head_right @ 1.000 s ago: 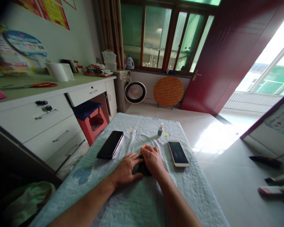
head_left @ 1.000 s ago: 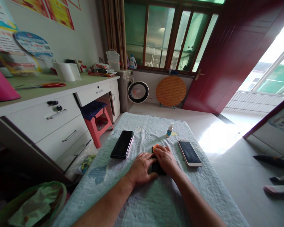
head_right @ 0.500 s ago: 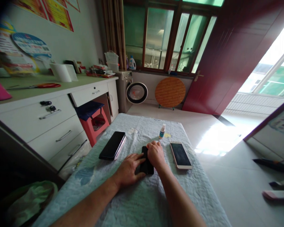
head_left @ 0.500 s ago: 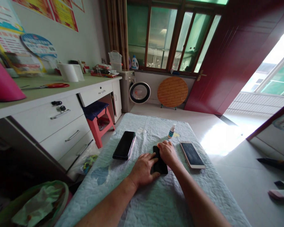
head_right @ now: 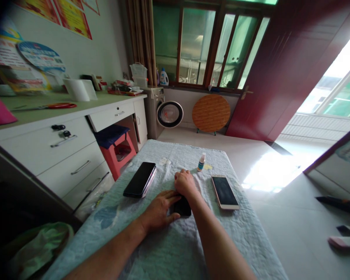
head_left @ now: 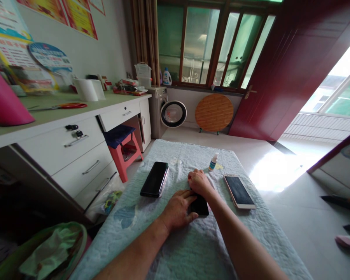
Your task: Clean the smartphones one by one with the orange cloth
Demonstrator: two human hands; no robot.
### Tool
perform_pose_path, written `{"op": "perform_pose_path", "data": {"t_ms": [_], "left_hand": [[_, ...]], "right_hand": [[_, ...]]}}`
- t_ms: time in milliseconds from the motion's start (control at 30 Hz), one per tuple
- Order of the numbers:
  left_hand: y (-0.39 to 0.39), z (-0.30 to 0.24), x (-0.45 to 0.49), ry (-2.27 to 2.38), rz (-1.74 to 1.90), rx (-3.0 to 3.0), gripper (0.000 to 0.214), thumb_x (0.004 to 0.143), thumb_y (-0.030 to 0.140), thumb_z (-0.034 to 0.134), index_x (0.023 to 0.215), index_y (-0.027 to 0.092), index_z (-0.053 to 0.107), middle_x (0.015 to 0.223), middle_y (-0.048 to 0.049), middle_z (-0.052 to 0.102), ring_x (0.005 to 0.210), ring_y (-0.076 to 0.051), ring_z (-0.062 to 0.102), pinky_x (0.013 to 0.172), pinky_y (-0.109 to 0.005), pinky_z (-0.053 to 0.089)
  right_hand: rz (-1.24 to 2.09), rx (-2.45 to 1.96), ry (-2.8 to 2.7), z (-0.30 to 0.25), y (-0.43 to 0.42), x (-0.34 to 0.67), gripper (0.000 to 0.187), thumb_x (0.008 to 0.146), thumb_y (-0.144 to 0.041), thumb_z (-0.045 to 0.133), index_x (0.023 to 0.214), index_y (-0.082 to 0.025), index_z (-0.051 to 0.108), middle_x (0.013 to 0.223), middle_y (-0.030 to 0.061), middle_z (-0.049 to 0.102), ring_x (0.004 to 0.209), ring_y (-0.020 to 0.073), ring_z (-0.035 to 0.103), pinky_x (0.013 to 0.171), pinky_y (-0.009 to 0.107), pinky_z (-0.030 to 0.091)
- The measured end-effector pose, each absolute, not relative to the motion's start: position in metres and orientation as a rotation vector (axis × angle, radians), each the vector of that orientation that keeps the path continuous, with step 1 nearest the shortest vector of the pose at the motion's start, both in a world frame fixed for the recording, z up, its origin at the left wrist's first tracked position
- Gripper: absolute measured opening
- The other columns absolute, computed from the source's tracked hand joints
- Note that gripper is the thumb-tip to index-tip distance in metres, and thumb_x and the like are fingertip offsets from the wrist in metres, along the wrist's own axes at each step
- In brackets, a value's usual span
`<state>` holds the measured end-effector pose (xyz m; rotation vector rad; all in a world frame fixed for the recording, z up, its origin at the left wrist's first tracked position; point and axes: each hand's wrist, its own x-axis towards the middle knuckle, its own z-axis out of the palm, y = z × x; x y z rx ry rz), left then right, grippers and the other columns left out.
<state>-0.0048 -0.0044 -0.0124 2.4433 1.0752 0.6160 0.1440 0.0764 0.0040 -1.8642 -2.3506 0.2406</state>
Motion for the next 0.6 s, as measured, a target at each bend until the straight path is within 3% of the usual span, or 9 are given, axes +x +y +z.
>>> {"op": "perform_pose_path", "data": {"t_ms": [600], "left_hand": [[-0.005,-0.014,-0.006,1.126,0.59,2.435,0.06,0.074,0.045,0.073,0.128,0.02,0.061,0.139,-0.0115,0.055,0.126,-0.031,0.051,0.111,-0.047,0.032]], "right_hand": [[0.149,-1.973,-2.222,-0.003,0.071,0.186,0.025,0.088,-0.014,0.045,0.091,-0.014,0.07,0.093,0.0119,0.065,0.09,0.0213,0.055,0.082,0.029,0.035]]}}
